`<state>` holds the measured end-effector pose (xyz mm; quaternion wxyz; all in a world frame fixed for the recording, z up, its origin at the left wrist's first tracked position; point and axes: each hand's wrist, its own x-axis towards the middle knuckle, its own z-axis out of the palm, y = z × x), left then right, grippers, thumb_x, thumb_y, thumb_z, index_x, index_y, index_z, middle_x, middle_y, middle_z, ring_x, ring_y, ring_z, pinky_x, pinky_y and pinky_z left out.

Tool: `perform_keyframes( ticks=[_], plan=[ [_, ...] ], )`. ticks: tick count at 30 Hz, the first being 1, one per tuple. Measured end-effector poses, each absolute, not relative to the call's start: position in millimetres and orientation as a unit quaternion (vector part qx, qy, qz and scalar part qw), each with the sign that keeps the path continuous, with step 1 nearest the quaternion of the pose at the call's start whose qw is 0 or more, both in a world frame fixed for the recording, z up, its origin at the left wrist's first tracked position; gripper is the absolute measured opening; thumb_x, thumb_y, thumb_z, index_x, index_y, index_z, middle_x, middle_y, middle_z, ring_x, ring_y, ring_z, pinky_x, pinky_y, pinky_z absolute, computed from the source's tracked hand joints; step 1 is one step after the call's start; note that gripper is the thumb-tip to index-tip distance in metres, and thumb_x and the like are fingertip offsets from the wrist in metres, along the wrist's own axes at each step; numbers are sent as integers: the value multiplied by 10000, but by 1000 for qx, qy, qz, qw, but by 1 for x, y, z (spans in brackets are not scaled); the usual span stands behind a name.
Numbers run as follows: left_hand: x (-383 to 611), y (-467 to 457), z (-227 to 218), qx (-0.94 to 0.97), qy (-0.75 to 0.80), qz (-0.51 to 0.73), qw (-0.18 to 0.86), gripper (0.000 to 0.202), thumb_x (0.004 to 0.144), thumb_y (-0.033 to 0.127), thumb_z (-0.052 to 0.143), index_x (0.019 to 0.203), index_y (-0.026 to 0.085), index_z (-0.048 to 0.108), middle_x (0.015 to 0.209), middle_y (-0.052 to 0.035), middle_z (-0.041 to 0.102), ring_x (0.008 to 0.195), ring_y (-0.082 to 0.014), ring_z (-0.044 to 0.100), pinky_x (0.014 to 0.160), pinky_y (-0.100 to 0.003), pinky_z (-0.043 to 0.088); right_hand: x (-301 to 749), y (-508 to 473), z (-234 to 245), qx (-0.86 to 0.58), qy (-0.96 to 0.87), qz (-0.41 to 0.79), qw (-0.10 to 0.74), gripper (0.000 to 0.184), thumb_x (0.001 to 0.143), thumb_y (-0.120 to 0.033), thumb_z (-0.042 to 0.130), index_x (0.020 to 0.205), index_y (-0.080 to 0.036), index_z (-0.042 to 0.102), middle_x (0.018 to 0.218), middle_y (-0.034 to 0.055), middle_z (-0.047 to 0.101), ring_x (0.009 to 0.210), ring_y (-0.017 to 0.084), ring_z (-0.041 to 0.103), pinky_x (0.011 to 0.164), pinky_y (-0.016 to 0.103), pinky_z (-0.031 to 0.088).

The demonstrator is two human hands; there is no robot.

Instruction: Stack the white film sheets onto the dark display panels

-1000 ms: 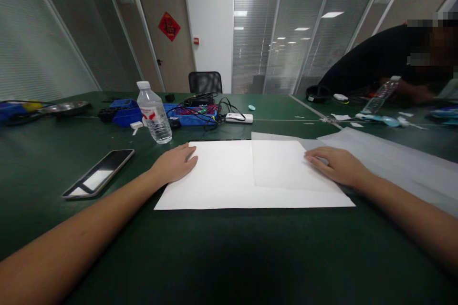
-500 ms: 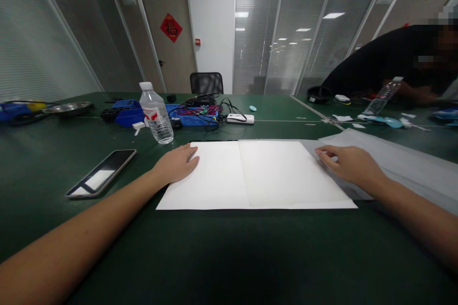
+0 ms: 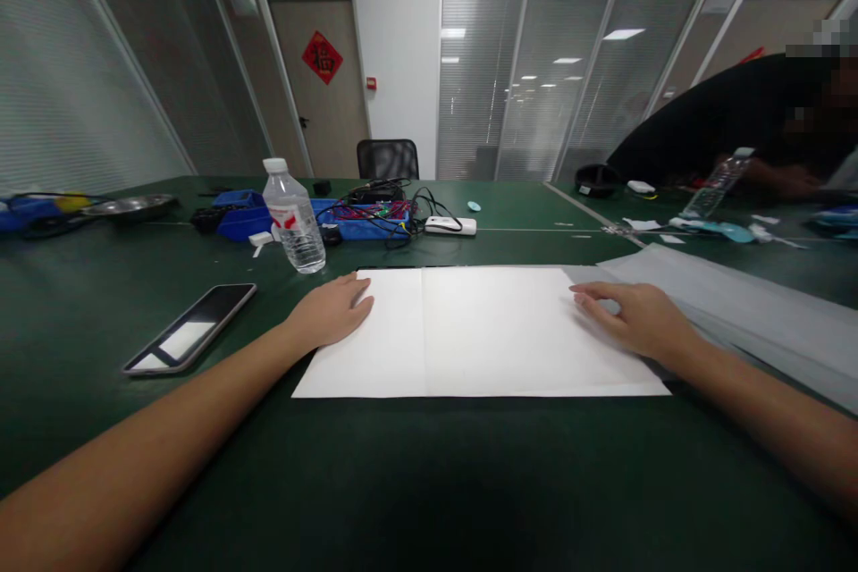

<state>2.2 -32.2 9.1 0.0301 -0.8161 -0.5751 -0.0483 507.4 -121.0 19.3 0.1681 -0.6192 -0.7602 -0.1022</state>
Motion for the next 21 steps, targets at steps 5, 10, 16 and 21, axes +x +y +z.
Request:
perform_keyframes(
  ticks=[5, 10, 16, 21],
  plan=[
    [2, -32, 9, -816, -575, -49, 32, 685, 1025, 518, 331, 1556, 130, 523, 1663, -144, 443, 1516, -301, 455, 1246, -409, 345, 524, -113, 21, -691, -699, -123, 139, 508, 1030, -570, 405, 1172, -264, 784, 1036, 75, 784, 836, 300, 717, 720, 423, 491],
    [2, -33, 10, -815, -576, -57, 26, 676, 1018, 515, 354, 1547, 134, 535, 1661, -138, 446, 1506, -314, 468, 1240, -423, 357, 535, -109, 19, -714, -684, -110, 103, 551, 1038, -578, 371, 1104, -228, 791, 991, 119, 777, 886, 337, 702, 683, 414, 435],
    [1, -31, 7, -818, -572, -60, 26, 681, 1021, 508, 359, 1550, 115, 530, 1654, -168, 449, 1508, -320, 464, 1239, -430, 358, 520, -113, 18, -678, -720, -82, 125, 549, 1026, -587, 366, 1178, -262, 782, 1070, 76, 781, 870, 311, 711, 767, 471, 518],
    [0, -30, 7, -818, -571, -66, 27, 671, 1017, 510, 378, 1539, 124, 546, 1641, -153, 475, 1500, -306, 479, 1239, -409, 358, 513, -116, 21, -678, -720, -83, 126, 545, 1019, -597, 375, 1193, -284, 786, 1044, 69, 784, 835, 310, 714, 759, 493, 533]
  ],
)
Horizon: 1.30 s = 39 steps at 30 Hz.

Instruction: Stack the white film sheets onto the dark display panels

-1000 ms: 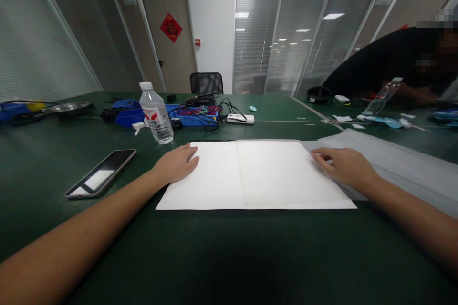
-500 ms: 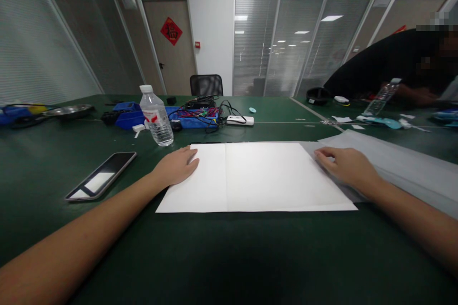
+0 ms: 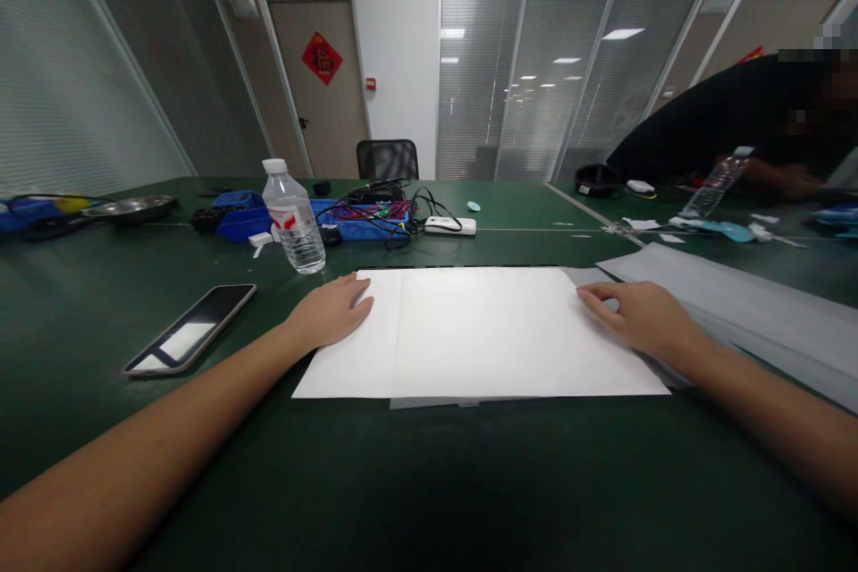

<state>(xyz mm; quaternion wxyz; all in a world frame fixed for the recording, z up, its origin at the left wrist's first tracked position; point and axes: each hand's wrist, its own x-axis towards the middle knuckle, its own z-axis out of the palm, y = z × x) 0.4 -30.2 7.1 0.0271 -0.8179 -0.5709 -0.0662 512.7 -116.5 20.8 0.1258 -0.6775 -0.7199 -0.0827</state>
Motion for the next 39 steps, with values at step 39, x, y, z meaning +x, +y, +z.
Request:
perform_keyframes(
  ticks=[39],
  plan=[
    [-4, -17, -1, -795, -596, -112, 18, 619, 977, 470, 403, 1483, 187, 621, 1580, -103, 559, 1446, -306, 546, 1196, -434, 412, 510, -123, 19, -438, -887, 0, 147, 368, 1017, -473, 550, 1267, -293, 752, 1369, 55, 681, 1269, 280, 625, 1104, 537, 502]
  ],
)
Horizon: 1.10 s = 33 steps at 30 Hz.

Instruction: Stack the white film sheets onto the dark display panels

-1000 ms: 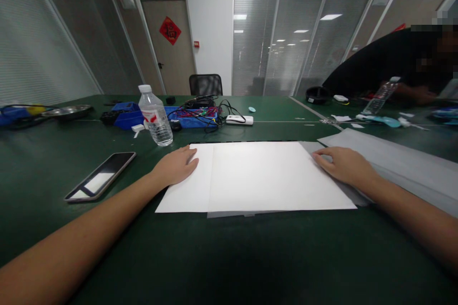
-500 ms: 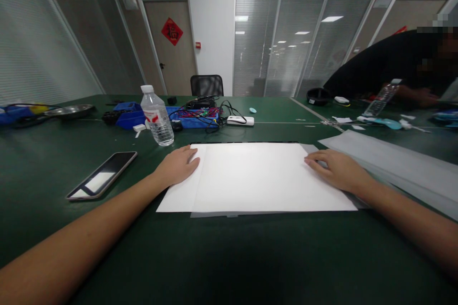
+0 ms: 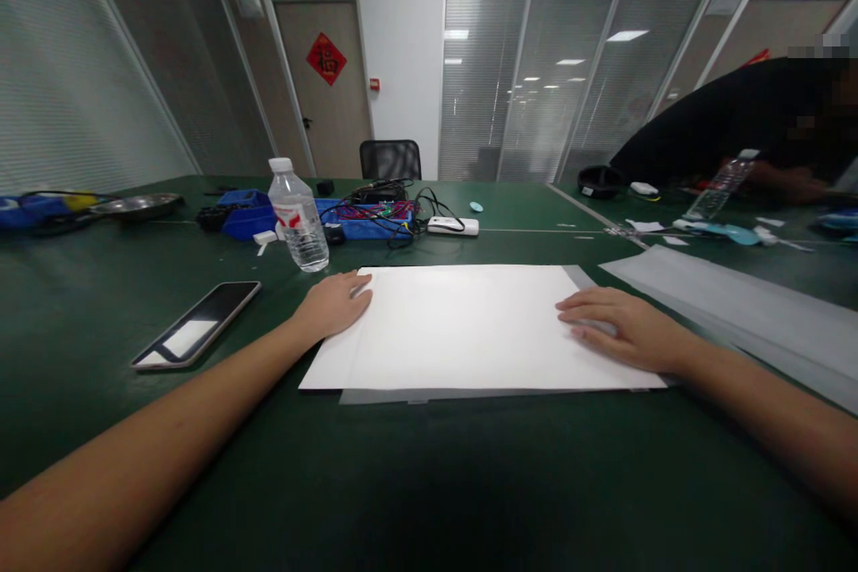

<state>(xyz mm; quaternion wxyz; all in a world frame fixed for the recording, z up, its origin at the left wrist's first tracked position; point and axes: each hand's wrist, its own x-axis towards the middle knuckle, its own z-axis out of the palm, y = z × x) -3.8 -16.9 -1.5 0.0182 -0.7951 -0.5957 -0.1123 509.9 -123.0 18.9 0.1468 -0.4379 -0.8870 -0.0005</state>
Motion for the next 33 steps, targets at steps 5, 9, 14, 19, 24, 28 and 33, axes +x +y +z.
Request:
perform_keyframes(
  ticks=[5, 9, 14, 19, 24, 28, 33],
  plan=[
    [-5, -14, -2, -793, -590, -154, 2, 594, 993, 471, 389, 1430, 182, 670, 1536, -111, 602, 1426, -291, 568, 1187, -417, 419, 512, -124, 17, -451, -882, 27, 133, 426, 1022, -492, 542, 1368, -301, 702, 1463, 57, 622, 1337, 303, 585, 1129, 572, 489],
    [-6, -13, -3, -794, -583, -172, -22, 609, 1008, 515, 354, 1405, 195, 686, 1505, -83, 638, 1437, -259, 558, 1195, -369, 404, 513, -124, 13, -445, -886, 37, 124, 496, 1015, -507, 554, 1477, -338, 617, 1542, 39, 555, 1413, 320, 526, 1175, 600, 446],
    [-6, -15, -3, -808, -571, -147, -9, 663, 975, 581, 415, 1437, 168, 651, 1552, -129, 588, 1454, -309, 534, 1217, -433, 378, 509, -126, 11, -440, -890, 32, 117, 566, 1008, -522, 564, 1544, -341, 546, 1647, 30, 416, 1483, 337, 445, 1213, 608, 400],
    [-5, -15, -4, -806, -573, -145, -9, 665, 980, 577, 402, 1458, 172, 624, 1570, -133, 570, 1452, -324, 534, 1222, -464, 371, 502, -131, 21, -436, -883, 14, 172, 435, 1010, -492, 554, 1378, -311, 700, 1473, 66, 615, 1304, 302, 616, 1070, 512, 547],
    [-7, -13, -6, -808, -576, -126, 5, 722, 950, 581, 446, 1495, 131, 590, 1598, -163, 530, 1467, -340, 514, 1234, -454, 357, 501, -131, 27, -464, -866, -29, 186, 383, 1029, -478, 501, 1130, -255, 796, 1115, 80, 767, 985, 249, 720, 863, 440, 593],
    [-8, -11, -8, -808, -573, -135, 1, 672, 950, 526, 448, 1478, 140, 604, 1592, -155, 539, 1469, -332, 514, 1235, -470, 363, 502, -131, 24, -446, -878, -2, 171, 344, 1029, -455, 516, 1138, -276, 789, 1139, 58, 764, 1027, 239, 715, 887, 422, 588],
    [-12, -7, -10, -806, -571, -154, -9, 595, 919, 404, 465, 1446, 186, 637, 1553, -89, 593, 1469, -288, 520, 1247, -429, 362, 498, -131, 23, -399, -897, 35, 186, 308, 1010, -400, 562, 1225, -311, 764, 1223, 42, 746, 1129, 241, 697, 978, 436, 579]
  ],
)
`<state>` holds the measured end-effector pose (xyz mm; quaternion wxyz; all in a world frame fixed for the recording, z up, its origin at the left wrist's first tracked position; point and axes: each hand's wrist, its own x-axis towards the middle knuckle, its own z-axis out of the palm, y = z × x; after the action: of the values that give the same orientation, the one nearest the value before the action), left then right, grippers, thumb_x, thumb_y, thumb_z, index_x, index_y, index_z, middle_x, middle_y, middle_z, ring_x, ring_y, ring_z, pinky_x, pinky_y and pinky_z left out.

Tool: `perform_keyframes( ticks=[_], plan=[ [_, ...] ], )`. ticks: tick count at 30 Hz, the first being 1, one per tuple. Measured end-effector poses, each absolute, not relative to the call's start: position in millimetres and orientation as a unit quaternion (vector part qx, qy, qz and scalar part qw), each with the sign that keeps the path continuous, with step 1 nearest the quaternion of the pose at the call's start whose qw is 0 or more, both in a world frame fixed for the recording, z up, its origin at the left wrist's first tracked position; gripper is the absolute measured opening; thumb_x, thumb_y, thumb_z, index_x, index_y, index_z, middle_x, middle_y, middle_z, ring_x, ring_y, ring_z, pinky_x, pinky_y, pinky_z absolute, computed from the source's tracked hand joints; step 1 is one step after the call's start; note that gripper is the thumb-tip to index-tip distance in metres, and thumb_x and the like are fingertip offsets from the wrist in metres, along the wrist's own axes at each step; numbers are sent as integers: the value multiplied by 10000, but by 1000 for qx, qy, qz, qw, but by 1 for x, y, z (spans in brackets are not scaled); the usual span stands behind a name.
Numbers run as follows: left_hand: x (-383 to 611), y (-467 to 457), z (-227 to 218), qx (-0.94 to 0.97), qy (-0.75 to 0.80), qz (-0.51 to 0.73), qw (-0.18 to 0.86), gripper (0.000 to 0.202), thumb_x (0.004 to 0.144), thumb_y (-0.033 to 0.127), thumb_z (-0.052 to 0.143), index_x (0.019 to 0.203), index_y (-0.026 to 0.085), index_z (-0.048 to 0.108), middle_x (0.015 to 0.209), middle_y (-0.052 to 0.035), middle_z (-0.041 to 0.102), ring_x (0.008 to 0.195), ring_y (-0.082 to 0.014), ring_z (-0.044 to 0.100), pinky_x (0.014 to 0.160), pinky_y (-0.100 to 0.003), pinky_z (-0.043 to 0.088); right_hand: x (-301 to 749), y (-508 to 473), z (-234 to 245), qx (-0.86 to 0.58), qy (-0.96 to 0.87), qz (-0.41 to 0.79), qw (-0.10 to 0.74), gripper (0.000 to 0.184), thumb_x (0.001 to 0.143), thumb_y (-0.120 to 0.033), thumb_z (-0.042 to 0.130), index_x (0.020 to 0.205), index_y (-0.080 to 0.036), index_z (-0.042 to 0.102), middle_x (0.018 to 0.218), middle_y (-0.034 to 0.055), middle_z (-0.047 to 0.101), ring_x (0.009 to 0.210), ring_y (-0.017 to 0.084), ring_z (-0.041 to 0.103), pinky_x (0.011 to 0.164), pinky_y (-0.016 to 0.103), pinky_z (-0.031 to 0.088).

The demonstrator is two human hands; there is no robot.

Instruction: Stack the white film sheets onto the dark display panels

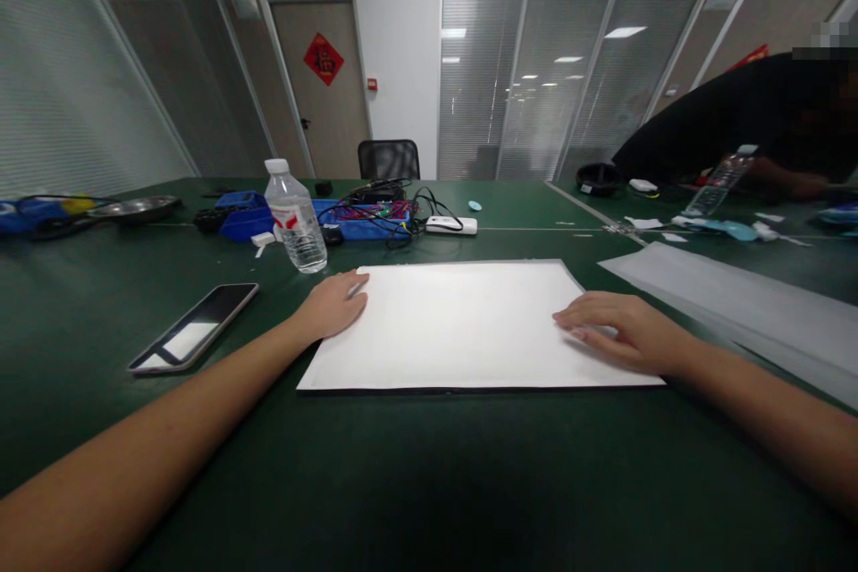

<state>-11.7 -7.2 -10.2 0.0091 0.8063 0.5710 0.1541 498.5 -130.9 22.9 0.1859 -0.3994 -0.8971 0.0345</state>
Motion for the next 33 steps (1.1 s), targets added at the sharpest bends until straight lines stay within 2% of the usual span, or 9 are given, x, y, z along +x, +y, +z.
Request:
perform_keyframes(
  ticks=[5, 9, 15, 18, 21, 25, 28, 33],
  plan=[
    [-14, -5, -11, 808, 568, 155, 14, 619, 892, 346, 443, 1458, 177, 632, 1560, -69, 588, 1475, -268, 514, 1259, -392, 342, 495, -132, 25, -370, -911, 51, 174, 281, 1010, -357, 574, 1202, -306, 773, 1241, 43, 742, 1164, 235, 684, 1006, 446, 573],
    [-12, -7, -10, 813, 563, 149, 15, 639, 943, 421, 407, 1466, 118, 614, 1564, -125, 577, 1487, -276, 498, 1264, -398, 324, 492, -133, 26, -355, -917, 49, 175, 266, 996, -342, 595, 1180, -292, 780, 1225, 51, 745, 1147, 230, 687, 1011, 456, 570],
    [-12, -8, -10, 809, 567, 152, 13, 614, 942, 434, 432, 1459, 155, 613, 1582, -122, 557, 1486, -281, 500, 1260, -419, 330, 494, -131, 24, -385, -904, 53, 178, 292, 1006, -385, 571, 1210, -306, 764, 1225, 50, 740, 1143, 240, 684, 995, 466, 574],
    [-13, -7, -9, 815, 562, 144, 16, 631, 942, 416, 408, 1471, 130, 599, 1593, -126, 543, 1506, -263, 473, 1270, -385, 309, 503, -123, 18, -468, -864, 10, 188, 361, 1016, -465, 536, 1236, -274, 749, 1248, 67, 731, 1145, 259, 680, 986, 473, 571],
    [-13, -7, -8, 814, 565, 134, 20, 635, 943, 414, 403, 1488, 145, 589, 1618, -102, 514, 1518, -250, 455, 1276, -369, 296, 519, -109, 8, -580, -791, -38, 189, 528, 996, -557, 511, 1350, -206, 686, 1353, 115, 685, 1229, 320, 642, 1050, 538, 532],
    [-12, -7, -7, 810, 570, 133, 24, 621, 939, 389, 420, 1486, 150, 592, 1615, -95, 514, 1514, -256, 461, 1277, -391, 302, 541, -94, -6, -685, -714, -26, 141, 716, 969, -628, 464, 1445, -111, 605, 1480, 188, 587, 1341, 377, 568, 1150, 570, 450],
    [-12, -7, -7, 813, 565, 136, 21, 628, 936, 383, 425, 1477, 116, 599, 1604, -119, 524, 1510, -268, 466, 1276, -386, 304, 547, -91, -9, -685, -719, -4, 113, 734, 993, -661, 381, 1461, -136, 591, 1519, 159, 559, 1375, 355, 540, 1180, 542, 422],
    [-13, -5, -9, 815, 565, 126, 14, 643, 943, 391, 405, 1493, 107, 579, 1620, -126, 503, 1524, -253, 446, 1283, -376, 282, 543, -95, -7, -672, -733, 2, 109, 707, 1005, -646, 366, 1464, -154, 585, 1538, 133, 547, 1388, 332, 531, 1187, 517, 418]
  ],
)
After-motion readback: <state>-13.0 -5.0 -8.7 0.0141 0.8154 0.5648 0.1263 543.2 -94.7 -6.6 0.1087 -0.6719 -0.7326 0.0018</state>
